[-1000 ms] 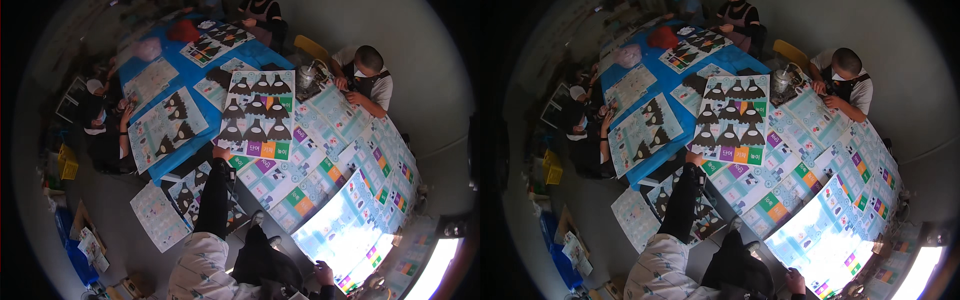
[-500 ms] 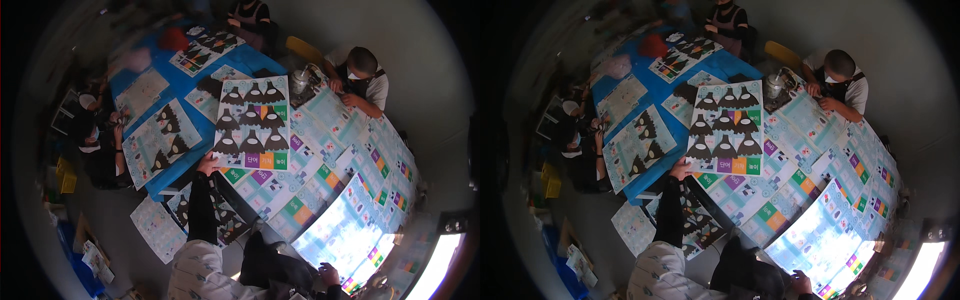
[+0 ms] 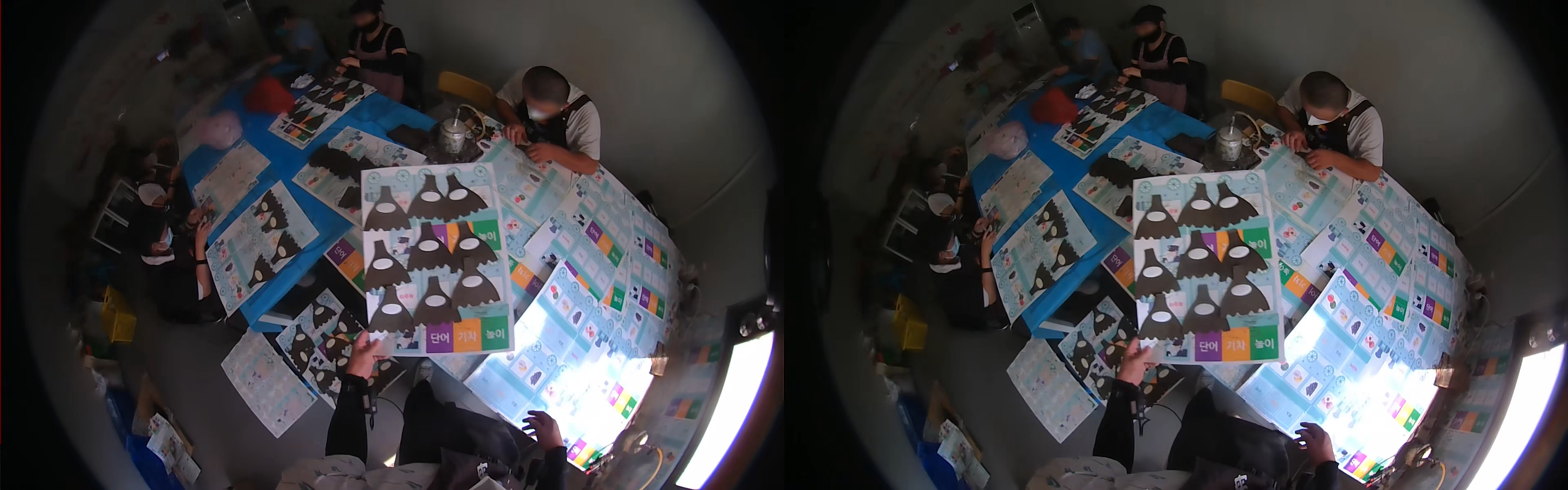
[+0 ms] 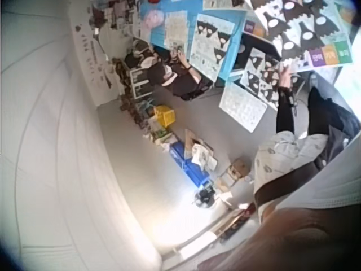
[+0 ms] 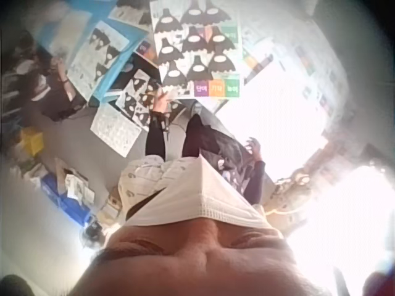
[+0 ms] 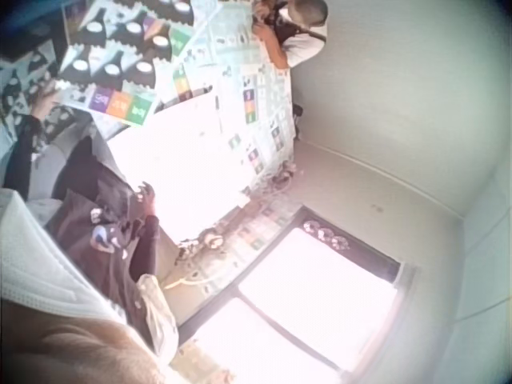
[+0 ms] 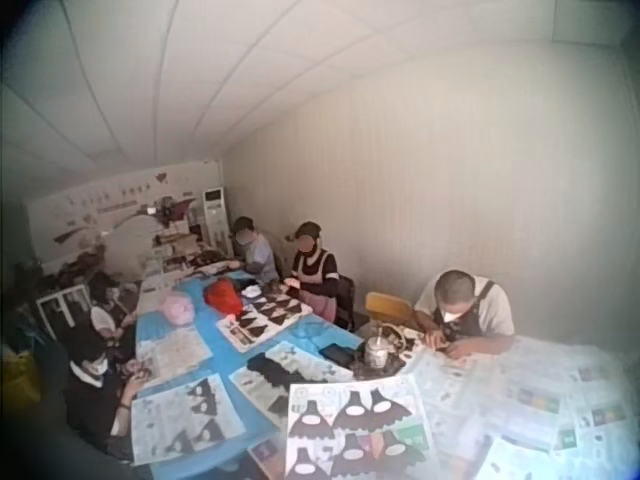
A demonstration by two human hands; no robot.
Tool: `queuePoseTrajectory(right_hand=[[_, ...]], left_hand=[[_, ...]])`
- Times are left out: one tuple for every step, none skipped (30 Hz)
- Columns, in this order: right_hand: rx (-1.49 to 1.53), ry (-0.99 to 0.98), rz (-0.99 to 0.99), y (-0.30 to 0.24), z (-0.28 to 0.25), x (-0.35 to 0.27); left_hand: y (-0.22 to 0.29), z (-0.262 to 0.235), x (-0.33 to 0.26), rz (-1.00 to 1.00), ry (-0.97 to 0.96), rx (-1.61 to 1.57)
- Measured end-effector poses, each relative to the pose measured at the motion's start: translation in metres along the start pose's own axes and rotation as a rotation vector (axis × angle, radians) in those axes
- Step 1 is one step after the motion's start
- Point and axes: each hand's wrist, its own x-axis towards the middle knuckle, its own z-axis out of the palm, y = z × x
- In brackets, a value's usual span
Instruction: Glue and assemble components for shoes on a production line workstation.
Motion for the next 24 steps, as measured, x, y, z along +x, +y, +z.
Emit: queuePoseTrajectory(right_hand=[[0.080,-0.009,-0.011,0.017,-0.008,0.003],[0.163,-0.029,0.000,0.033,-0.019,0.002],[0.313,-0.026,0.019,0.049,-0.029,0.000],[0.338,-0.033,-0.004,0.061,-0.038,0.004],[0.380,-0.009,-0.025,0.070,-0.047,0.003],[0.452,-0.021,-0.051,0.074,-0.056,-0.001],[0.497,-0.022,-0.092,0.078,-0.066,-0.005],[0.514,-0.020,-0.093,0.091,-0.073,0.000],[0.558,-0.005,-0.102,0.105,-0.081,0.003],[0.593,0.016,-0.098,0.114,-0.090,-0.002],[0.620,0.037,-0.100,0.121,-0.102,-0.006],[0.642,0.071,-0.095,0.135,-0.115,-0.009],[0.661,0.102,-0.090,0.155,-0.125,-0.014],[0.627,0.157,-0.087,0.179,-0.135,-0.015],[0.594,0.208,-0.088,0.206,-0.142,-0.008],[0.529,0.239,-0.147,0.218,-0.146,-0.011],[0.523,0.285,-0.117,0.232,-0.151,-0.015],[0.541,0.327,-0.125,0.247,-0.159,-0.022],[0.554,0.349,-0.135,0.258,-0.161,-0.024],[0.530,0.392,-0.128,0.267,-0.163,-0.026],[0.441,0.508,-0.113,0.309,-0.167,-0.012],[0.444,0.509,-0.091,0.304,-0.163,-0.007],[0.449,0.531,-0.056,0.297,-0.167,-0.019],[0.283,0.584,-0.105,0.330,-0.166,0.002]], left_hand=[[-0.024,0.014,-0.013,-0.024,-0.023,0.011],[-0.036,0.037,-0.025,-0.058,-0.030,0.011],[-0.047,0.057,-0.037,-0.099,-0.041,0.011],[-0.080,0.050,-0.042,-0.116,-0.076,-0.009],[-0.102,0.062,-0.053,-0.085,-0.042,0.023],[-0.108,0.079,-0.071,-0.088,-0.077,0.054],[-0.108,0.101,-0.085,-0.089,-0.122,0.087],[-0.126,0.111,-0.096,-0.094,-0.121,0.113],[-0.137,0.121,-0.106,-0.098,-0.122,0.147],[-0.151,0.133,-0.118,-0.085,-0.131,0.155],[-0.169,0.144,-0.125,-0.091,-0.149,0.200],[-0.182,0.159,-0.132,-0.101,-0.186,0.233],[-0.192,0.175,-0.142,-0.110,-0.221,0.264],[-0.202,0.191,-0.148,-0.141,-0.241,0.291],[-0.221,0.200,-0.146,-0.163,-0.269,0.335],[-0.232,0.210,-0.151,-0.178,-0.294,0.352],[-0.239,0.220,-0.156,-0.188,-0.316,0.371],[-0.250,0.234,-0.159,-0.199,-0.341,0.390],[-0.262,0.238,-0.157,-0.199,-0.331,0.419],[-0.271,0.242,-0.154,-0.199,-0.318,0.449],[-0.279,0.263,-0.153,-0.189,-0.324,0.486],[-0.287,0.260,-0.145,-0.176,-0.313,0.531],[-0.293,0.269,-0.144,-0.179,-0.322,0.577],[-0.297,0.275,-0.141,-0.162,-0.322,0.604]])
